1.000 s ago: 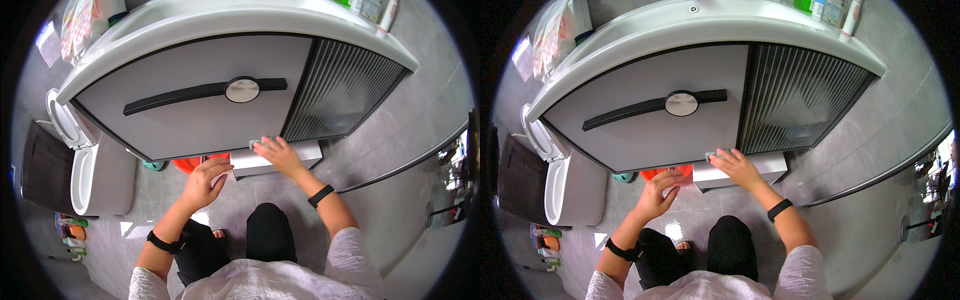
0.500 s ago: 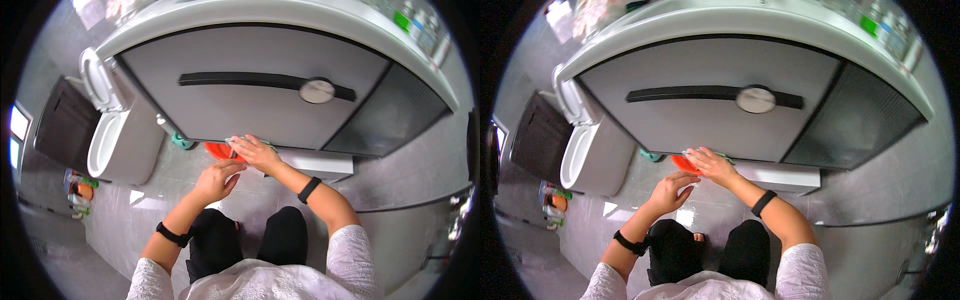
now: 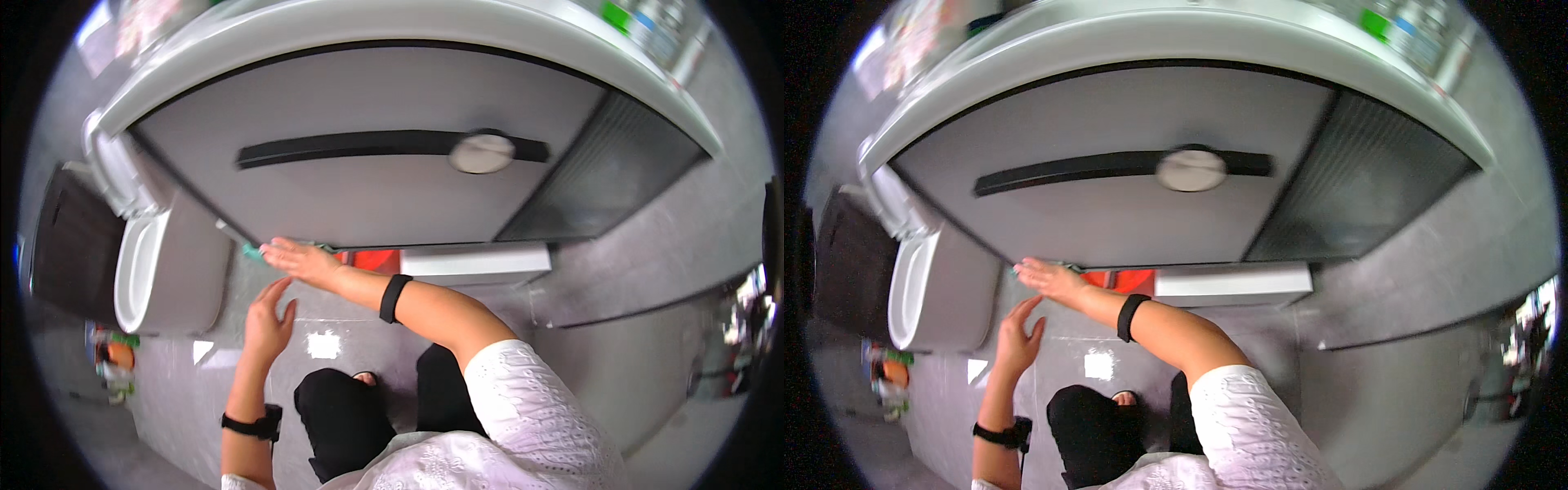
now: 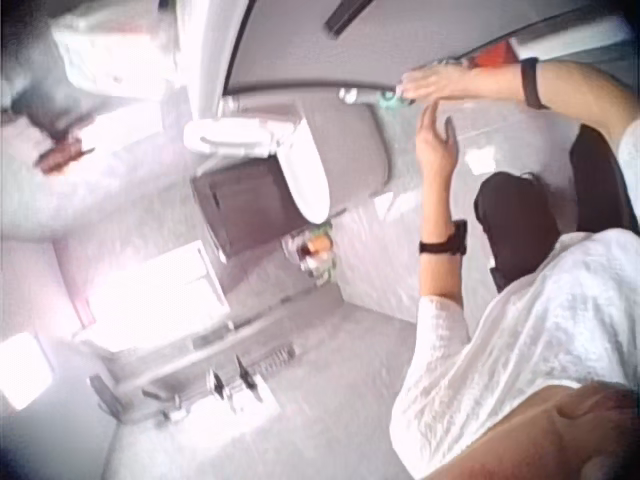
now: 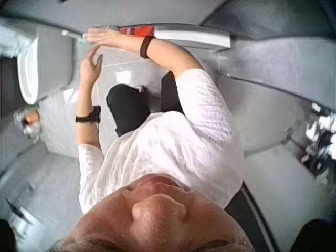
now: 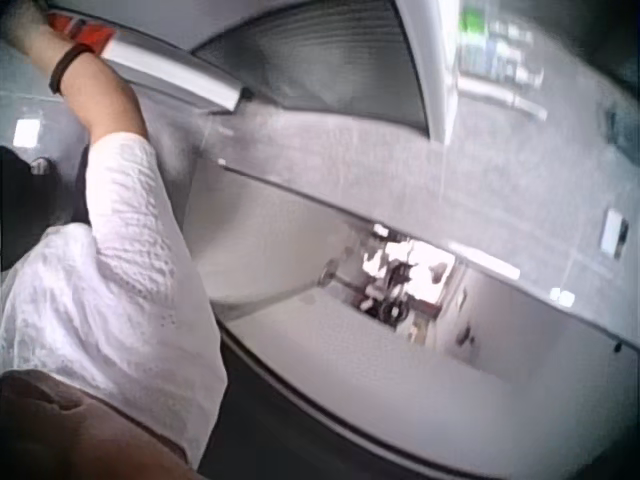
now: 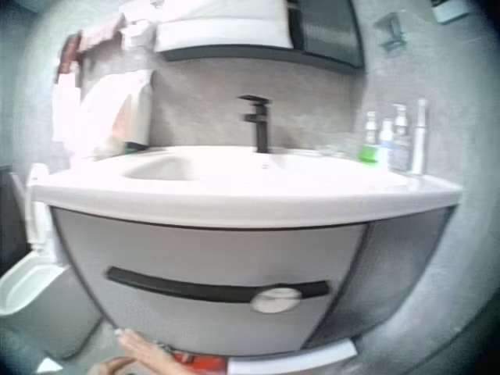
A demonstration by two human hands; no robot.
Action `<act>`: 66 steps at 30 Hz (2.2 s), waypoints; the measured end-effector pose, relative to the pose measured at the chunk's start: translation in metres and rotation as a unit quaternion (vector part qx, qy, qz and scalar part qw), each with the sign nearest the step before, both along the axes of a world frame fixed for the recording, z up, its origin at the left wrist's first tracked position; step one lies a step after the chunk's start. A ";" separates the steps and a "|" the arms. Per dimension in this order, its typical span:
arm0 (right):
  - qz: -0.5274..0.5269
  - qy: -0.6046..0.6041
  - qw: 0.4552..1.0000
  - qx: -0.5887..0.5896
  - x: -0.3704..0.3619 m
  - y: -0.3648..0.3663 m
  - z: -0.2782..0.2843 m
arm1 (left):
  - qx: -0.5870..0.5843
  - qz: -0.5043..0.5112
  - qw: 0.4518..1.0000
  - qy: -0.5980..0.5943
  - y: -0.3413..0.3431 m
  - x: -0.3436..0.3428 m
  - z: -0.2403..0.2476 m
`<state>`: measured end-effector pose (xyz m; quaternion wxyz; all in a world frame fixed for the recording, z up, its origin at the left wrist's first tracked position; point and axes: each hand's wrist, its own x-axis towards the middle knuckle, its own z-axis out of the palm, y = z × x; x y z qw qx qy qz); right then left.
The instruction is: The person wipes down various surfaces in a bathroom using a cloth, including the wall, a glass shelf, the sink basin, and the vanity cabinet, after rinsing and wringing out the cloth in the sink.
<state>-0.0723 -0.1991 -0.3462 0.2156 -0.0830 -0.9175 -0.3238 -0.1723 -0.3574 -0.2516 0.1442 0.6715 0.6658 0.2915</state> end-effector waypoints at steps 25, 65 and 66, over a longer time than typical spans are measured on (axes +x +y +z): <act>-0.302 0.766 0.477 -0.306 0.458 -0.008 -0.018 | -0.001 -0.413 0.909 -0.053 0.094 0.269 0.002; -0.600 0.273 0.745 -0.100 0.539 -0.215 0.211 | -0.003 -0.523 0.822 -0.226 0.062 0.372 0.043; -0.625 0.204 0.753 -0.028 0.546 -0.209 0.228 | 0.003 -0.531 0.816 -0.228 0.064 0.371 0.044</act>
